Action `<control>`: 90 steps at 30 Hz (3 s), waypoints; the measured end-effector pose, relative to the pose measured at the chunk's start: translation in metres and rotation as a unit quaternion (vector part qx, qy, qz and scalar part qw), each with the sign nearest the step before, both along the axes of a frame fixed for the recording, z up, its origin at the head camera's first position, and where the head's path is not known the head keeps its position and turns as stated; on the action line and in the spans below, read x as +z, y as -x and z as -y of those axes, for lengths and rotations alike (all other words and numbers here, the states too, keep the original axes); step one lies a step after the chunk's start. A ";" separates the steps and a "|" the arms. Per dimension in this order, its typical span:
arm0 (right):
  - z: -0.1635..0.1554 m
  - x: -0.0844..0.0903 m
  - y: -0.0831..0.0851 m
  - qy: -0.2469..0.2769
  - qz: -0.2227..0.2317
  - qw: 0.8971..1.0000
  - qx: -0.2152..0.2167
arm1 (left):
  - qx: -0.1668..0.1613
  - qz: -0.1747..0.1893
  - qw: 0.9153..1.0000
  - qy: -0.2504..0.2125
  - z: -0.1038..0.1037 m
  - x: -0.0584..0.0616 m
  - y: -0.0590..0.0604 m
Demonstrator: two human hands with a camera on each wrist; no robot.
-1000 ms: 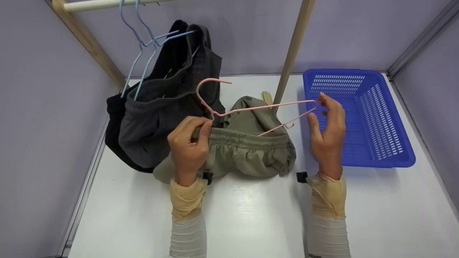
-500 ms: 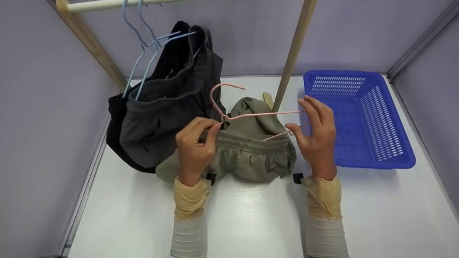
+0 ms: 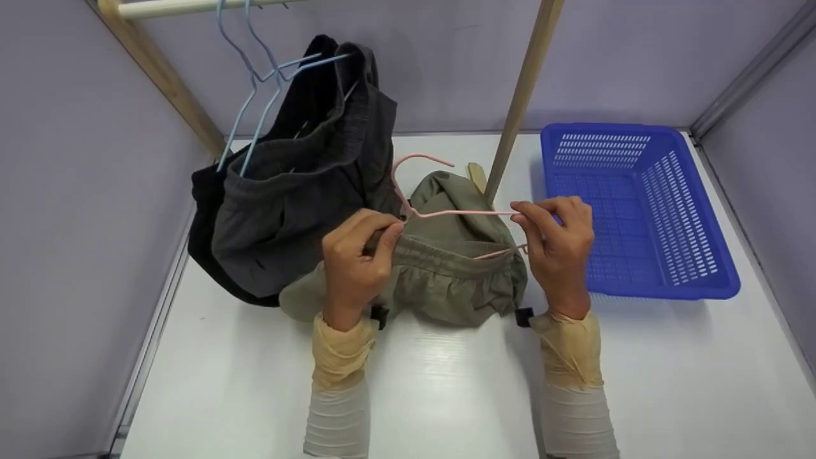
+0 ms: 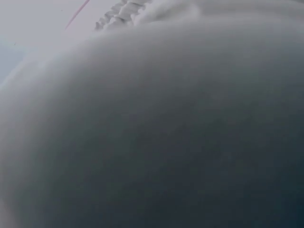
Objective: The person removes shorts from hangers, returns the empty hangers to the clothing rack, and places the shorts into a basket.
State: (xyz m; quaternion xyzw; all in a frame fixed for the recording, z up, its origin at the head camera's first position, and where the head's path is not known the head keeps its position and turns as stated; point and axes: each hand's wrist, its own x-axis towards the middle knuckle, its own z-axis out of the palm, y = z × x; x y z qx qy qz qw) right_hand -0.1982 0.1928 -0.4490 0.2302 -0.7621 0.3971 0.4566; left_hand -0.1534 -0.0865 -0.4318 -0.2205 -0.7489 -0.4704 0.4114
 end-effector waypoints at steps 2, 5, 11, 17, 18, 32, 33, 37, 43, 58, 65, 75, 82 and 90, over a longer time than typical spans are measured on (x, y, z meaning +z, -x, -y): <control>0.000 0.000 0.001 0.011 -0.003 1.000 0.004 | -0.006 0.002 1.000 -0.002 0.000 0.000 0.000; 0.000 0.001 0.001 0.016 -0.003 1.000 0.003 | -0.010 0.004 1.000 -0.003 0.000 0.001 0.001; 0.002 0.003 0.000 0.015 0.003 1.000 -0.001 | -0.010 0.008 1.000 -0.001 0.001 0.000 0.001; 0.000 0.003 0.001 0.013 0.005 1.000 0.001 | -0.005 0.023 1.000 0.007 0.001 0.001 0.000; 0.000 0.003 0.001 0.013 0.004 1.000 0.000 | -0.004 0.024 1.000 0.008 0.001 0.001 0.000; -0.006 0.006 -0.002 0.034 0.012 0.999 -0.024 | -0.007 0.033 0.999 0.022 0.005 0.002 -0.002; -0.007 0.006 -0.002 0.035 0.013 0.999 -0.026 | -0.006 0.034 0.999 0.022 0.005 0.002 -0.002; -0.009 0.007 -0.002 0.038 0.014 0.999 -0.029 | -0.007 0.036 0.999 0.023 0.006 0.003 -0.003; -0.015 0.008 -0.002 0.051 0.016 0.998 -0.035 | -0.010 0.037 0.999 0.027 0.009 0.004 -0.004; -0.031 0.016 -0.005 0.079 0.023 0.994 -0.070 | -0.007 0.039 0.999 0.025 0.017 0.003 -0.004; -0.036 0.021 -0.009 0.099 0.025 0.992 -0.079 | 0.003 0.033 0.999 0.028 0.022 0.002 -0.004; -0.039 0.026 -0.013 0.119 0.036 0.988 -0.090 | 0.004 0.026 1.000 0.017 0.032 0.003 -0.005; -0.043 0.028 -0.015 0.131 0.045 0.985 -0.104 | 0.011 0.005 1.000 -0.020 0.038 0.000 -0.004; -0.048 0.026 -0.013 0.138 0.050 0.982 -0.115 | 0.021 -0.016 0.998 -0.052 0.040 0.000 0.000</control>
